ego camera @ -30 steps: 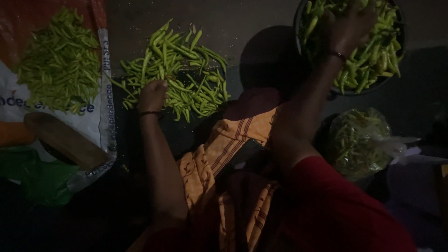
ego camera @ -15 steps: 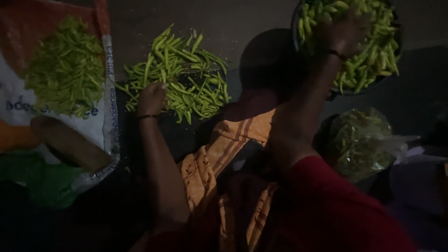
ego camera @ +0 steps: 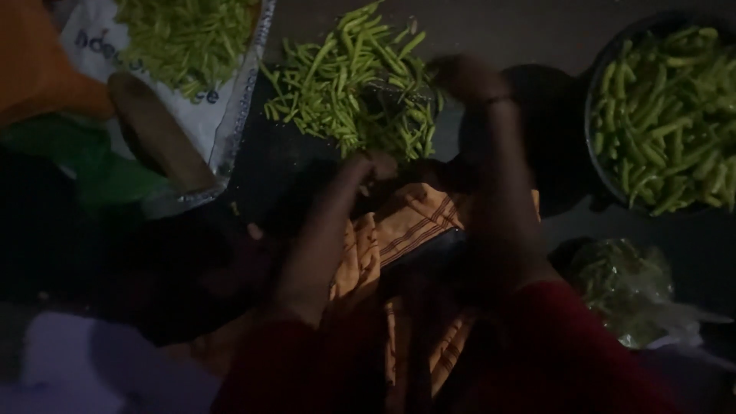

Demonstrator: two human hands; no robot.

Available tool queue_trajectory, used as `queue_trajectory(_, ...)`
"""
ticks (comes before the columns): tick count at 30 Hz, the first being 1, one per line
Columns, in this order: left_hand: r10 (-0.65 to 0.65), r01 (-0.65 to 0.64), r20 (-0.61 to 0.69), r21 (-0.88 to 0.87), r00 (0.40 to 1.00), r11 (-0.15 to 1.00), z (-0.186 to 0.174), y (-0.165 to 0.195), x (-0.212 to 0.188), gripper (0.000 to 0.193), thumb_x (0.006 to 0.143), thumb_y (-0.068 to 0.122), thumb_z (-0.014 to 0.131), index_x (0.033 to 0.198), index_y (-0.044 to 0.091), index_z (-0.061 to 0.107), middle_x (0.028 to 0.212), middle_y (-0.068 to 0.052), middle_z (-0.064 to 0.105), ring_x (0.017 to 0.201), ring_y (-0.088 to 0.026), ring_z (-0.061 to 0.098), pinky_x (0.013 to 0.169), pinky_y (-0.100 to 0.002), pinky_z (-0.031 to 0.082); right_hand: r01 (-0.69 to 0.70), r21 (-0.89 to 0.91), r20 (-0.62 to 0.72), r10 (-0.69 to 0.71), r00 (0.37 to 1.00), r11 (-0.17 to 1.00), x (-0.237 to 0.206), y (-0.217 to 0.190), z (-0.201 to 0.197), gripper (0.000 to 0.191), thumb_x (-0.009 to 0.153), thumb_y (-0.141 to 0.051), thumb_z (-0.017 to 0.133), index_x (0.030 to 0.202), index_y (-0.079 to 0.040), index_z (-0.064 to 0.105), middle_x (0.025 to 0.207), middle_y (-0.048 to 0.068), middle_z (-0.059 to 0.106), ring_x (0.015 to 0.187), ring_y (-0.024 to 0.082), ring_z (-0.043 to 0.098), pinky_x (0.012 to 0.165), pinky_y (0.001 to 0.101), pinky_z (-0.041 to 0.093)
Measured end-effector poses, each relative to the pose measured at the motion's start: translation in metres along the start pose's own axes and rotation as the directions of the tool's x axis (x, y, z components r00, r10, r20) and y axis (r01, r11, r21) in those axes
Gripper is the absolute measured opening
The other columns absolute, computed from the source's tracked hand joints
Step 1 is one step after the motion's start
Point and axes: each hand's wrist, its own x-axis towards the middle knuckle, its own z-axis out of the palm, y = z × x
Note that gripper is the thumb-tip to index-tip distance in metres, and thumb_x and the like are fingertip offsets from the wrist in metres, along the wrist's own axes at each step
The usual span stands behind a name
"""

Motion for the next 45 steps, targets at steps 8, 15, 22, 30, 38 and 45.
queue_trajectory(8,0.017,-0.012,-0.076,0.07,0.997,0.997,0.032,-0.014,0.034,0.028,0.101,0.019,0.052,0.121,0.01,0.069,0.108,-0.016,0.071,0.081,-0.032,0.066,0.075,-0.048,0.056,0.08,-0.165,0.643,0.046,0.765,0.983,-0.002,-0.041,0.095,0.034,0.107,-0.032,0.059,0.132,-0.014,0.071,0.124,0.015,0.072,0.105,0.035,0.069,0.091,0.0502,0.054)
queue_trajectory(15,-0.06,0.005,-0.478,-0.115,0.876,0.993,-0.016,-0.035,0.023,0.029,0.1,0.019,0.048,0.108,0.007,0.073,0.093,-0.018,0.07,0.075,-0.032,0.066,0.073,-0.05,0.055,0.07,-0.142,0.571,0.024,0.821,0.987,0.025,-0.063,0.098,0.032,0.106,-0.029,0.058,0.129,-0.012,0.072,0.12,0.017,0.073,0.104,0.035,0.07,0.09,0.0498,0.056)
queue_trajectory(22,-0.22,-0.338,-0.73,-0.533,0.647,0.776,-0.065,-0.043,-0.011,0.026,0.106,0.023,0.061,0.109,0.002,0.076,0.087,-0.017,0.069,0.077,-0.027,0.066,0.074,-0.046,0.058,0.125,0.153,-0.092,-0.112,0.99,0.98,0.051,-0.037,0.054,0.036,0.089,-0.028,0.072,0.121,-0.011,0.075,0.118,0.019,0.072,0.103,0.037,0.068,0.086,0.0505,0.055)
queue_trajectory(30,-0.279,-0.419,-0.684,-0.666,0.674,0.617,-0.079,-0.05,-0.023,0.03,0.102,0.027,0.06,0.121,0.006,0.072,0.095,-0.004,0.073,0.081,-0.016,0.072,0.073,-0.038,0.061,-0.34,0.03,-0.136,0.341,0.93,0.94,0.045,-0.016,0.042,0.031,0.099,-0.032,0.065,0.117,-0.01,0.078,0.119,0.02,0.073,0.108,0.041,0.069,0.092,0.0503,0.055)
queue_trajectory(38,-0.339,-0.413,-0.668,-0.703,0.662,0.58,-0.079,-0.045,-0.026,0.029,0.099,0.025,0.063,0.119,0.008,0.074,0.086,-0.004,0.071,0.069,-0.012,0.066,0.062,-0.034,0.057,-0.421,0.227,-0.059,0.444,0.894,0.878,0.049,-0.032,0.051,0.04,0.09,-0.035,0.069,0.12,-0.009,0.073,0.122,0.021,0.07,0.111,0.039,0.067,0.092,0.0468,0.055)
queue_trajectory(45,-0.263,-0.448,-0.638,-0.725,0.724,0.524,-0.077,-0.032,-0.033,0.032,0.101,0.025,0.06,0.121,0.006,0.076,0.08,-0.003,0.068,0.066,-0.012,0.061,0.061,-0.033,0.053,-0.031,-0.435,0.272,0.165,0.948,0.9,0.052,-0.038,0.042,0.03,0.099,-0.029,0.071,0.099,0.0,0.079,0.112,0.022,0.075,0.102,0.036,0.071,0.088,0.0444,0.057)
